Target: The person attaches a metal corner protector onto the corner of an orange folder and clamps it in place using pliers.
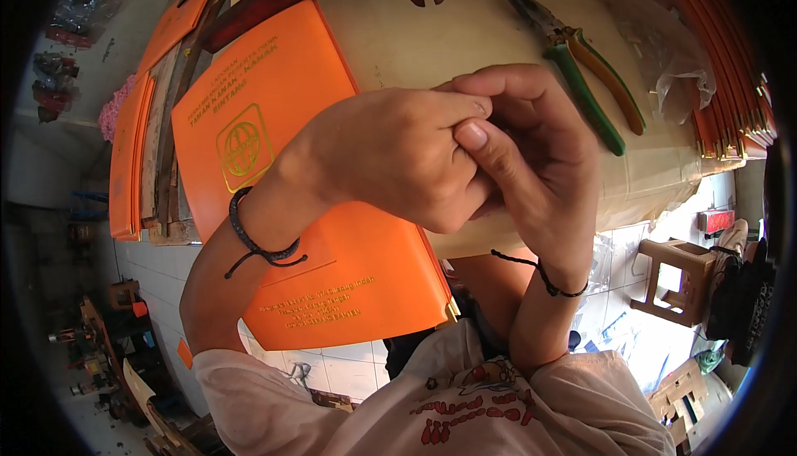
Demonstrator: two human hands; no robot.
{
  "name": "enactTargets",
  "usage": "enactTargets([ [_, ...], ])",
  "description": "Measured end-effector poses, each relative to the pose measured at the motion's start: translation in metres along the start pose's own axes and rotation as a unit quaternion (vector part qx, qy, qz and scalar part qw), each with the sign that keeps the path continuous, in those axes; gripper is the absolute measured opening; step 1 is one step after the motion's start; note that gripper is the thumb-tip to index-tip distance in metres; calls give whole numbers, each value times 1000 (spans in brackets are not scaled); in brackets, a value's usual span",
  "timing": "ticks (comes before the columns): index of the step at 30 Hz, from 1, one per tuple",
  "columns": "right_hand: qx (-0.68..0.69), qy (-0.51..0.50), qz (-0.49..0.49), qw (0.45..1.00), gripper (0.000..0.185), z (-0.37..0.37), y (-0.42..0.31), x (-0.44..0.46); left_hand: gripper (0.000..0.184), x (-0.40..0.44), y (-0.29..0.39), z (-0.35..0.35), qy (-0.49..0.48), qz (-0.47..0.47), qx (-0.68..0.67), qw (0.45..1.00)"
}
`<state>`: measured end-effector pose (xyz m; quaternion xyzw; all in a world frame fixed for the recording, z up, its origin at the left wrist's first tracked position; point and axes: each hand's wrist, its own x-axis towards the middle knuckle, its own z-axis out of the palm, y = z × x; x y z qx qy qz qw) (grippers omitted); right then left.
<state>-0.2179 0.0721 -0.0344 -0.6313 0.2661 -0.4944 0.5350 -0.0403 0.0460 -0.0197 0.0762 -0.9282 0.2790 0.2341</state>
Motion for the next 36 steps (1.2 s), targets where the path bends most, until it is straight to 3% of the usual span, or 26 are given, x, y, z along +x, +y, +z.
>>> enactTargets([
  [6, 3, 4, -28, 1000, 25, 1, 2, -1, 29, 2, 2, -1, 11, -14, -3, 1000],
  [9, 3, 11, -35, 999, 26, 1, 2, -1, 17, 2, 1, 9, 62, -12, 26, 998],
  [12, 4, 20, -35, 999, 27, 2, 0, -2, 22, 1, 0, -2, -1, 0, 4, 1000],
  [16, -16, 23, -17, 999, 30, 1, 1, -1, 12, 2, -2, 10, 67, -3, 32, 997],
  [36, -24, 14, 23, 999, 31, 1, -2, -1, 12, -1, 1, 10, 56, -46, -35, 997],
])
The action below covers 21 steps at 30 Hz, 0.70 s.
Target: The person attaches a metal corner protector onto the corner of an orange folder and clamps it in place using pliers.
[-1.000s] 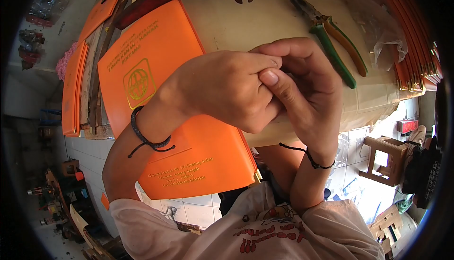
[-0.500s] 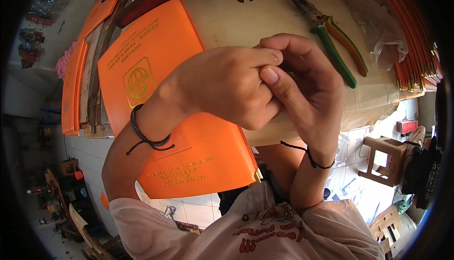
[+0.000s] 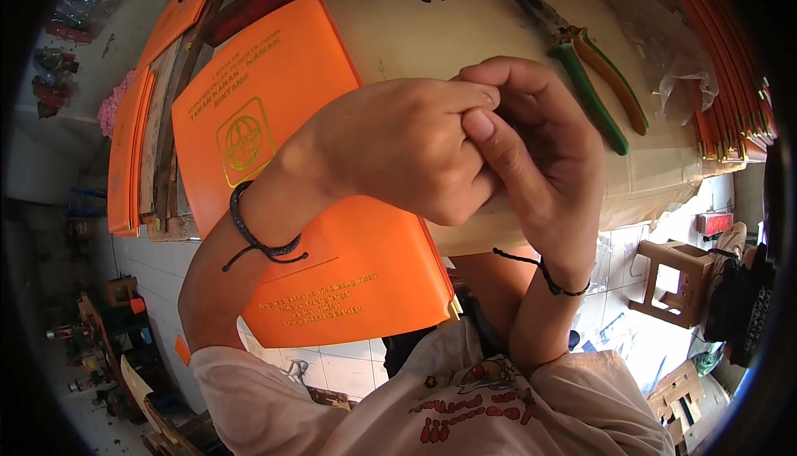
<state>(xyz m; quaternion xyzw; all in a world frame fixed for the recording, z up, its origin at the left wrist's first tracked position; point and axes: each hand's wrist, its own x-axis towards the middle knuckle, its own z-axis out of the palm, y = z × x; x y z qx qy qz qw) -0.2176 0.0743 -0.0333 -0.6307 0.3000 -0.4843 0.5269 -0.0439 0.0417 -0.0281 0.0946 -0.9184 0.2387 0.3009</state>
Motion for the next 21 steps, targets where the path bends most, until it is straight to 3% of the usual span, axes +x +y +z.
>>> enactTargets([
  [3, -6, 10, -9, 1000, 32, 0, 3, 1, 11, 2, -3, -4, -21, 19, 14, 1000],
  [6, 52, 30, -18, 998, 35, 5, 2, 1, 25, 4, -7, -10, -51, 21, -28, 998],
  [9, 42, 22, -25, 999, 38, 2, 3, 1, 26, 1, -7, -6, -20, 29, -28, 999],
  [12, 9, 8, -23, 1000, 40, 1, 3, 1, 25, 3, -8, -13, -48, 32, -23, 998],
  [15, 8, 14, -25, 1000, 41, 2, 3, 2, 15, 1, -8, -7, -17, 10, -7, 1000],
  [21, 2, 30, -23, 999, 43, 3, 2, 2, 17, -1, -13, -3, 11, -4, -1, 1000],
])
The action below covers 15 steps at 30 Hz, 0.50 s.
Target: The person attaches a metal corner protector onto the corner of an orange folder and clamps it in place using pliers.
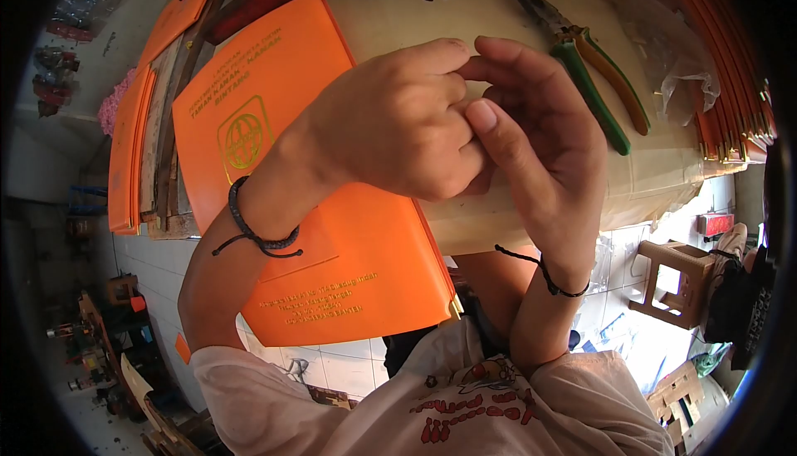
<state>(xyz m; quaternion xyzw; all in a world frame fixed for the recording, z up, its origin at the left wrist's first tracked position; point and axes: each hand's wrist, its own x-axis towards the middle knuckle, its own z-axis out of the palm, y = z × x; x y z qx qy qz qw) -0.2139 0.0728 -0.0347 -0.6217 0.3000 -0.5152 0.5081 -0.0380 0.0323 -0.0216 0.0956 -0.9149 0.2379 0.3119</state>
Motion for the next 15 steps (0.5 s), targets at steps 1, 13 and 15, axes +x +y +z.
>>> enactTargets([
  [1, -4, 0, -1, 1000, 43, 0, 0, 0, 17, 0, 0, 1, 5, 0, 6, 1000],
  [13, 35, 5, -12, 999, 43, 1, 2, -1, 22, -1, 1, -7, -58, -5, 41, 997],
  [15, 49, 6, -15, 999, 43, 1, 4, -1, 22, -1, 1, -6, -59, -2, 55, 997],
])
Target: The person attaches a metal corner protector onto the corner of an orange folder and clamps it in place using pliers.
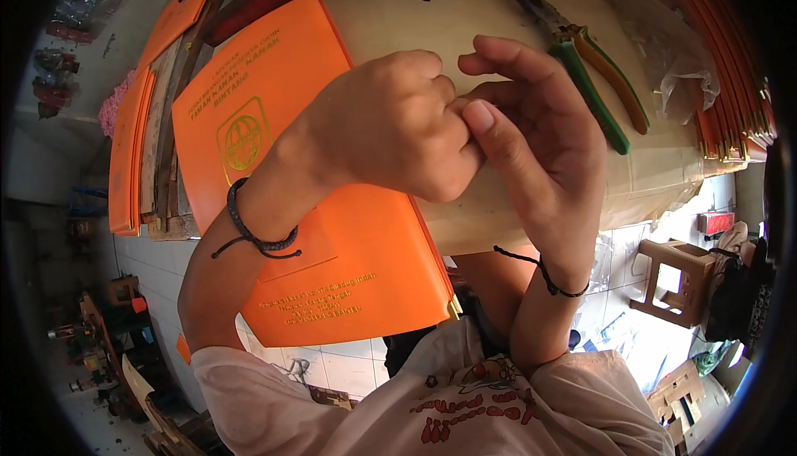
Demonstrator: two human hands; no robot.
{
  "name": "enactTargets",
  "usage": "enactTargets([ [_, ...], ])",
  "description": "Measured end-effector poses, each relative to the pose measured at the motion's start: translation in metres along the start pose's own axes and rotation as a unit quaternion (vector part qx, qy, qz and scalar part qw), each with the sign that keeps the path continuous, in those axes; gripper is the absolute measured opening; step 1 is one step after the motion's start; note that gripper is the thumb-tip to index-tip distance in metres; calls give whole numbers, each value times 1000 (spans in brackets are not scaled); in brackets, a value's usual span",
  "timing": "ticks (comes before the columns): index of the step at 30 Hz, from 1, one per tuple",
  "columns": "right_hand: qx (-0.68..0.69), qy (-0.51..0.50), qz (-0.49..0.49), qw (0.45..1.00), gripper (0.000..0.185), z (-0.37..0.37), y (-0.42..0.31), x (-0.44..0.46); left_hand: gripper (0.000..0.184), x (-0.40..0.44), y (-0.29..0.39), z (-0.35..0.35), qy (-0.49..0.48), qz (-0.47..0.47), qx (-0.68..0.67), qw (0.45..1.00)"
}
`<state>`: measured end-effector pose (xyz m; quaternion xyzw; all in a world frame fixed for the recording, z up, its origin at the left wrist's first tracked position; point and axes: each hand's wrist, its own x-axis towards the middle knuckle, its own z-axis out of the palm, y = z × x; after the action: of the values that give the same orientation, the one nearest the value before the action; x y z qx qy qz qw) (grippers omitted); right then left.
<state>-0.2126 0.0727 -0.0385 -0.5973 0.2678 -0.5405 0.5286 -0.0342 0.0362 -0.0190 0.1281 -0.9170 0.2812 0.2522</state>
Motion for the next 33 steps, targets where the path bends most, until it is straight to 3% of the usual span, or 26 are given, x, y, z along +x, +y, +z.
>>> enactTargets([
  [24, -39, -2, -5, 999, 42, -2, -3, 0, 23, 0, -1, -3, 13, 29, 6, 999],
  [33, -25, 6, 6, 1000, 39, 0, -5, -1, 21, -4, -4, 3, 43, -18, -23, 999],
])
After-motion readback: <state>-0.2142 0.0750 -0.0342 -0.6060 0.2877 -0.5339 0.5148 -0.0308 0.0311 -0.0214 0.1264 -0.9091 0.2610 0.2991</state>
